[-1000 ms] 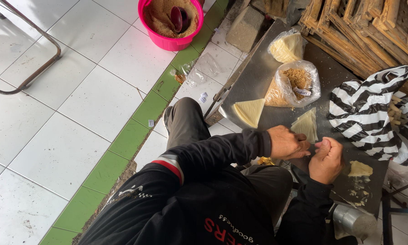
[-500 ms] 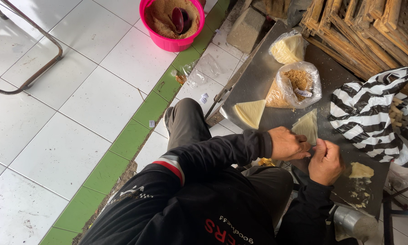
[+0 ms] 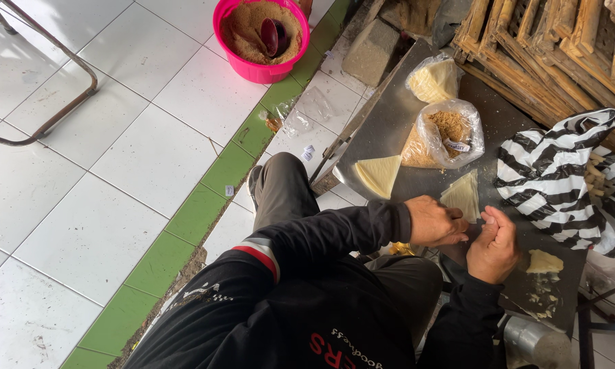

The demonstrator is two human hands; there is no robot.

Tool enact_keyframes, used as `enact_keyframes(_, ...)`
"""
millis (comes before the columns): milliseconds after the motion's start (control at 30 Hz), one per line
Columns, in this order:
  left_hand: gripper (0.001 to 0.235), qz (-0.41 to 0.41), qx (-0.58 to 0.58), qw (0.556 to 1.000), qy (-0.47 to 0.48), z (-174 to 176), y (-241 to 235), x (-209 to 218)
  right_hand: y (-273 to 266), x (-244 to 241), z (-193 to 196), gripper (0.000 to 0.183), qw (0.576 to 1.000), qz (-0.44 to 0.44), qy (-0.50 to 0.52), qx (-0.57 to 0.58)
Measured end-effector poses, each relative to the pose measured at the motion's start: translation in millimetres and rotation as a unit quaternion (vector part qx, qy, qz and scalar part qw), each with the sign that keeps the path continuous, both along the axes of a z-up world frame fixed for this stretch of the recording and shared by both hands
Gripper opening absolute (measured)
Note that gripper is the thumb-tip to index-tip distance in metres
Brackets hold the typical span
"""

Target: The person scoops a granular filling into thin triangular wrappers and folds them into sealed packets. The person repeats this process multiple times, placing finished units on the table.

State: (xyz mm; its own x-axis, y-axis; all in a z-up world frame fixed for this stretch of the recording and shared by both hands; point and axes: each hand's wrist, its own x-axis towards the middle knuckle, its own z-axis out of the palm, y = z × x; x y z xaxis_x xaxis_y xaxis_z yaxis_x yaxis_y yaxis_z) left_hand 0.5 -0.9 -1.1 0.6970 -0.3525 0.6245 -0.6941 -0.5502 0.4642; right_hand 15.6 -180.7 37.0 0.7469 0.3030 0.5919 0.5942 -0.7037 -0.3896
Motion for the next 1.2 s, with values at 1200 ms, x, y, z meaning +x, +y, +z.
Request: enact_keyframes(1200,0.04,-0.003,-0.008,1.0,-0.02,4,3,1,-7,8,-8,0.021,0.995,0.042,-0.088,-0.026)
